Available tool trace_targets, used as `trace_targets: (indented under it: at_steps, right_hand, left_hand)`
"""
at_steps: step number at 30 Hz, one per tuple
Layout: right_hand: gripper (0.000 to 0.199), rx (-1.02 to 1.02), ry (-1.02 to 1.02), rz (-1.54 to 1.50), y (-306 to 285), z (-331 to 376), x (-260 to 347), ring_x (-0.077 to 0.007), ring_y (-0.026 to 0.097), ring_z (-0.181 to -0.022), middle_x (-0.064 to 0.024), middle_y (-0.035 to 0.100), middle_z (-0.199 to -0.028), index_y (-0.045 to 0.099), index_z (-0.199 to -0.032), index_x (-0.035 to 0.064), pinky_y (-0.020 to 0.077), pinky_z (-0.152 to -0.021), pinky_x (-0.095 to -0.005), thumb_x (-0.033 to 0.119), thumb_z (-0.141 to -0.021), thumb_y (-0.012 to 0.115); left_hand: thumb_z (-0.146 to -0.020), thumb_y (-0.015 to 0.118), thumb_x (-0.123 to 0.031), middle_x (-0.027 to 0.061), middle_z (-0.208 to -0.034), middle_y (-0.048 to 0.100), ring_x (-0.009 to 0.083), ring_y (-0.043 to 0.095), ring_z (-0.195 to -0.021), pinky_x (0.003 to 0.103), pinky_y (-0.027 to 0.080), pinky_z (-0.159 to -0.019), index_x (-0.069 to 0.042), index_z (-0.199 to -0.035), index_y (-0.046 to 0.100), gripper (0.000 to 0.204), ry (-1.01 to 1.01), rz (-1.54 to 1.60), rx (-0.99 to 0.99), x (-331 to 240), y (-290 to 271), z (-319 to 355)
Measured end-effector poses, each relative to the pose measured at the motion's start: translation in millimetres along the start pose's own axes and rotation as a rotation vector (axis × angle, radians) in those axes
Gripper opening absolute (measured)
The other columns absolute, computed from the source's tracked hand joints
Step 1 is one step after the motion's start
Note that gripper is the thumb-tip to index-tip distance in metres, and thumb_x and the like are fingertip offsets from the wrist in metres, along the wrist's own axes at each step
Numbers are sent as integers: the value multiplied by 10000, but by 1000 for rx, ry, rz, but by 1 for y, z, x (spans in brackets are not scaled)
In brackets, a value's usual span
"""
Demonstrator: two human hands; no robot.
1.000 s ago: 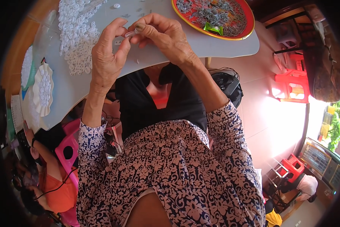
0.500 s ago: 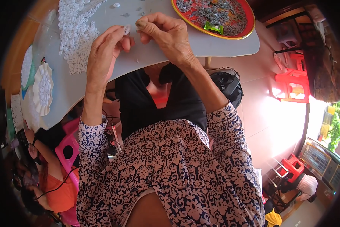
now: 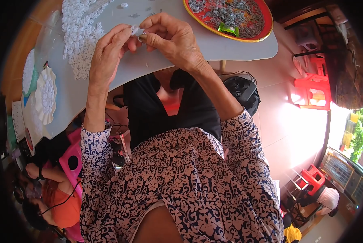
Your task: Manually assembling small white plastic rings and components into sets.
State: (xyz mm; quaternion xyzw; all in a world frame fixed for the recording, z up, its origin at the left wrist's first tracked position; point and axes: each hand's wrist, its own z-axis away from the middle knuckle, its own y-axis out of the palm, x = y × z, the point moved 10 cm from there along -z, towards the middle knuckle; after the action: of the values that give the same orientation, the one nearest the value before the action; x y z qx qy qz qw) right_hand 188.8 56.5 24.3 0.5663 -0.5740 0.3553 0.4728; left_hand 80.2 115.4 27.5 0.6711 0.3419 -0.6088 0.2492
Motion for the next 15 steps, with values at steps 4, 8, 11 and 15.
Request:
trace_targets:
  at_steps: [4,8,11,15]
  right_hand:
    - [186,-10,-9,-19,-2,1,0,-58,565,-671,-34,635,-807,559,-1026,13,493,-633,-198,79,-868,631]
    - [206,-20,-3,7,-2,1,-1,-56,566,-665,-35,640,-801,556,-1049,17,492,-630,-197,81,-868,632]
    - [220,-27,-8,26,-2,1,0,-54,567,-662,-35,645,-794,556,-1066,20,490,-629,-195,83,-868,632]
    - [230,-27,-10,20,-2,1,0,-54,572,-667,-33,647,-792,559,-1078,22,492,-631,-195,85,-869,631]
  left_hand:
    - [-943,485,-252,12,-674,559,83,503,-659,228,412,-635,-10,-877,608,280,17,-95,21,-3,1,-2]
    - [-941,488,-256,12,-671,559,84,504,-655,228,412,-634,-10,-875,605,280,30,-88,21,-3,2,-3]
    - [-941,490,-257,12,-671,562,83,505,-654,228,414,-637,-8,-874,602,280,13,-89,28,-1,1,-3]
    - [-940,491,-257,15,-671,567,85,508,-648,234,418,-619,-9,-882,596,276,14,-119,65,-3,3,-3]
